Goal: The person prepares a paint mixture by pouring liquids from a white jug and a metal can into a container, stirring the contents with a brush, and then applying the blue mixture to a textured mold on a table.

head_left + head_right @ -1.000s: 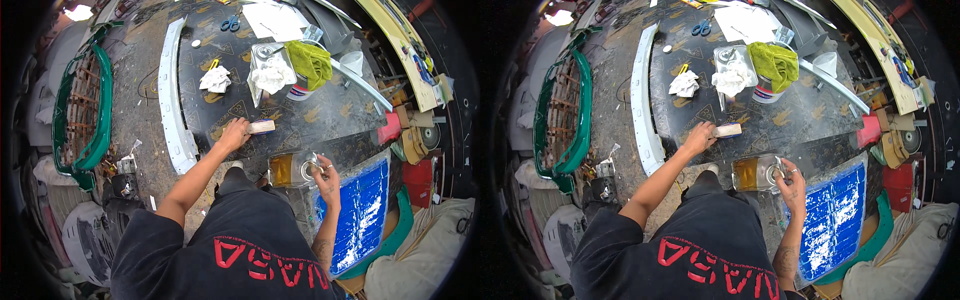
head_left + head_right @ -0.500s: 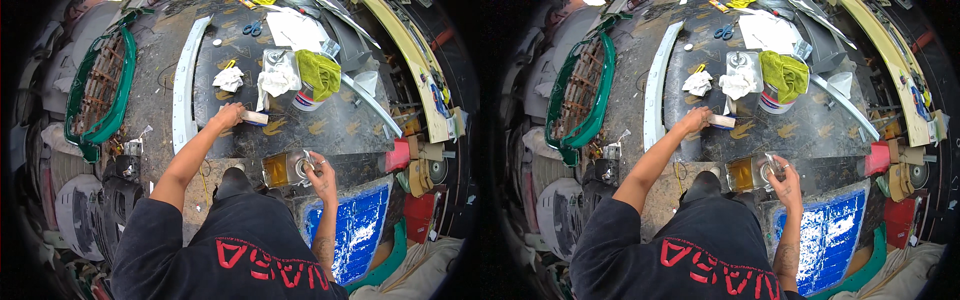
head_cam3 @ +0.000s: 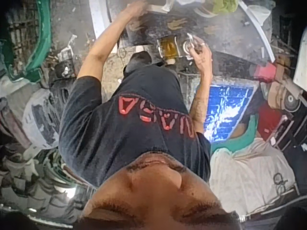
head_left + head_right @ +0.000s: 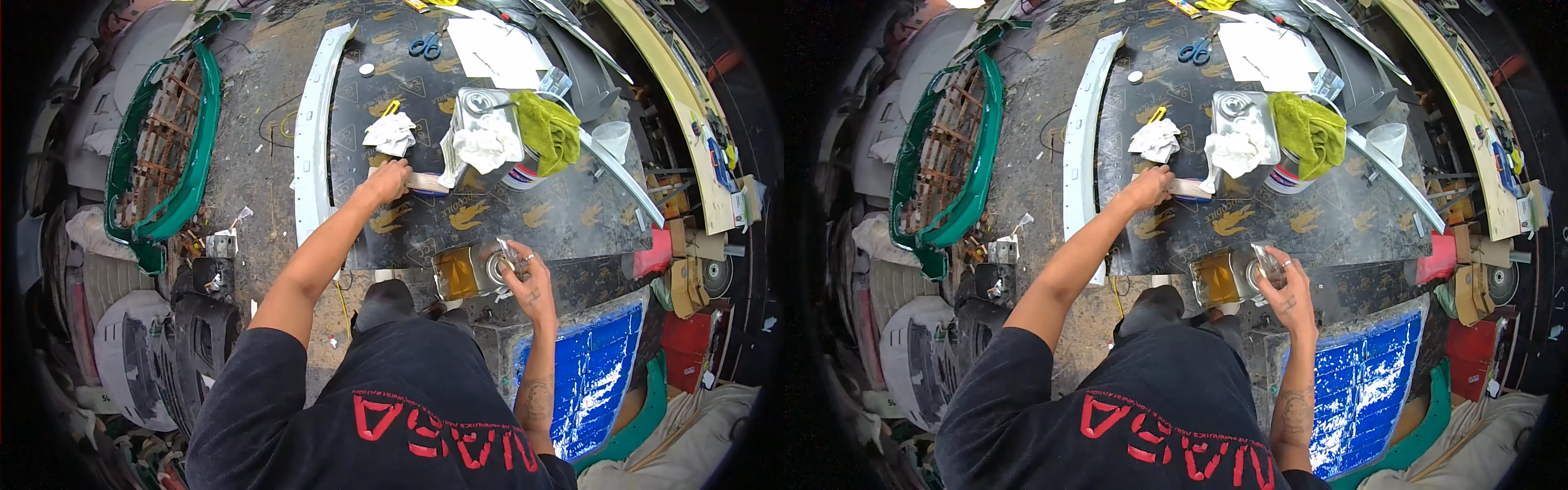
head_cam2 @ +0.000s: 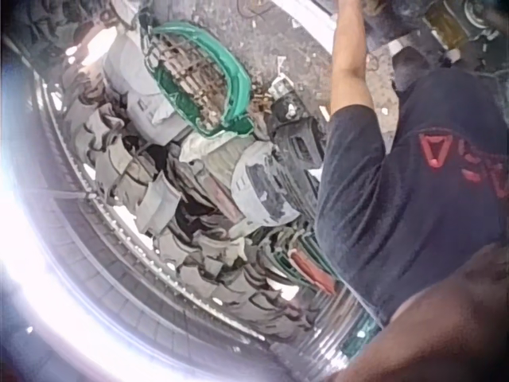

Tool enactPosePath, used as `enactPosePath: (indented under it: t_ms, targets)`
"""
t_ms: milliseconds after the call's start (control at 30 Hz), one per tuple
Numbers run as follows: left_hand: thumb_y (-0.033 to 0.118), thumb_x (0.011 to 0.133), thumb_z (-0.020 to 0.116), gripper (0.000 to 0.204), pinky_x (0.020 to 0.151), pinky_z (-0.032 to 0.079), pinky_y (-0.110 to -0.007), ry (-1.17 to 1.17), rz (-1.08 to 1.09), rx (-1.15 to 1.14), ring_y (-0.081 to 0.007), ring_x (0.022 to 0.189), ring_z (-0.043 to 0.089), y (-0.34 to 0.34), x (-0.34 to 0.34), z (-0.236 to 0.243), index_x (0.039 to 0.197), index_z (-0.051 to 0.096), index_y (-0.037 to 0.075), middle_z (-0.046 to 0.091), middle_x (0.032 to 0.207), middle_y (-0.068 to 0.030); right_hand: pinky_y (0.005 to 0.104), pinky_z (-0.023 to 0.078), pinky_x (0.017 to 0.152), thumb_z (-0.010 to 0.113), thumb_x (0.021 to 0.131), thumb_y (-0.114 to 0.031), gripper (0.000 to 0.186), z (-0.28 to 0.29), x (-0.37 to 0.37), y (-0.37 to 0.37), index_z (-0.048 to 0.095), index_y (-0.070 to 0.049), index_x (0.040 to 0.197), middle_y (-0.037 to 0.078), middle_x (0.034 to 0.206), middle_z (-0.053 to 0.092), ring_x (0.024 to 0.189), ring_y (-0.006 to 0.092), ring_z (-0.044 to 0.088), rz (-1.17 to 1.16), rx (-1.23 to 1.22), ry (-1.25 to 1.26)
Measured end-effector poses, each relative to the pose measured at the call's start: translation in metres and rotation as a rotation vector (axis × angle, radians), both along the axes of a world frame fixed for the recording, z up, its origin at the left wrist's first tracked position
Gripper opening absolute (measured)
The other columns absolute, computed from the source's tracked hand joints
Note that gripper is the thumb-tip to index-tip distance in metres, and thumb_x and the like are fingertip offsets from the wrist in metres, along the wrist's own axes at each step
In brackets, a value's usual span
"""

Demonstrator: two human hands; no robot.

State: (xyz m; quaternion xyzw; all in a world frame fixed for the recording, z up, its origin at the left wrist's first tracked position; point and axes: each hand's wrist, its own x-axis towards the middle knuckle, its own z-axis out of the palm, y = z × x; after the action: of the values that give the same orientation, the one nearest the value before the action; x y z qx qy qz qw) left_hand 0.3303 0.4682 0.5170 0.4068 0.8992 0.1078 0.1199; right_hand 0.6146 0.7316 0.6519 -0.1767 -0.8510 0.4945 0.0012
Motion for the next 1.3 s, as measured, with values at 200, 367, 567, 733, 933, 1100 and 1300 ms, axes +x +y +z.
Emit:
enactPosePath:
  t_ms: [200,367,567,733,933,1100,1300]
  targets:
    - [0.025,0.076,0.081,0.060,0.096,0.043,-0.049,-0.126,-0.084,0.053,-0.0339,0.118,0.054,-0.009,-0.007,0.010,0.127,0.056,0.005,0.058,0.119,-0.0133,0.0318,0.052,0.073,0.072,0.083,-0.020,0.048,-0.001,-0.021,-0.041,0.063,-0.006,0.128,0.014,0.101,0.062,0.082,0.0196,0.064,-0.054,0.024,-0.050]
    - [0.034,0.069,0.087,0.087,0.105,0.037,-0.049,-0.165,-0.093,0.113,-0.0345,0.127,0.048,-0.033,-0.023,0.013,0.141,0.046,0.007,0.054,0.132,-0.0138,0.0353,0.052,0.077,0.072,0.082,-0.022,0.049,-0.002,-0.043,-0.072,0.063,-0.006,0.128,0.015,0.104,0.062,0.086,0.0239,0.064,-0.043,0.058,0.005]
    - [0.030,0.076,0.083,0.064,0.094,0.047,-0.041,-0.173,-0.154,0.560,-0.0298,0.112,0.057,-0.050,-0.025,0.055,0.130,0.059,0.007,0.058,0.117,-0.0121,0.0396,0.052,0.082,0.073,0.083,-0.029,0.050,0.012,-0.087,-0.089,0.062,-0.013,0.129,0.018,0.104,0.061,0.091,0.0324,0.064,0.071,0.141,-0.055]
    - [0.026,0.081,0.082,0.042,0.071,0.047,-0.031,-0.536,-0.254,0.735,-0.0161,0.078,0.055,-0.039,0.031,0.143,0.118,0.069,0.010,0.055,0.090,-0.0034,0.0435,0.050,0.086,0.072,0.083,-0.033,0.052,-0.011,-0.110,-0.085,0.061,-0.013,0.130,0.021,0.105,0.062,0.098,0.0377,0.063,0.167,0.181,-0.005]
    - [0.016,0.083,0.077,0.031,0.067,0.048,-0.034,-0.387,-0.327,0.828,-0.0208,0.077,0.058,-0.022,0.048,0.122,0.113,0.070,0.009,0.055,0.085,-0.0062,0.0440,0.050,0.089,0.073,0.083,-0.031,0.052,-0.028,-0.126,-0.089,0.061,-0.013,0.130,0.023,0.109,0.062,0.103,0.0399,0.062,0.257,0.141,0.084]
    - [0.009,0.083,0.074,0.022,0.069,0.051,-0.037,-0.242,-0.349,0.887,-0.0279,0.080,0.062,-0.023,0.049,0.112,0.105,0.072,0.006,0.062,0.086,-0.0093,0.0424,0.050,0.091,0.075,0.082,-0.034,0.056,-0.024,-0.135,-0.087,0.061,-0.013,0.132,0.022,0.113,0.061,0.105,0.0357,0.063,0.289,0.097,-0.032]
    - [0.007,0.087,0.072,0.013,0.062,0.047,-0.027,-0.360,0.174,0.982,-0.0124,0.067,0.058,-0.060,0.071,0.112,0.100,0.074,0.004,0.067,0.083,-0.0063,0.0403,0.050,0.092,0.076,0.081,-0.036,0.060,-0.021,-0.143,-0.079,0.060,-0.012,0.134,0.020,0.117,0.060,0.106,0.0315,0.062,0.320,0.041,-0.123]
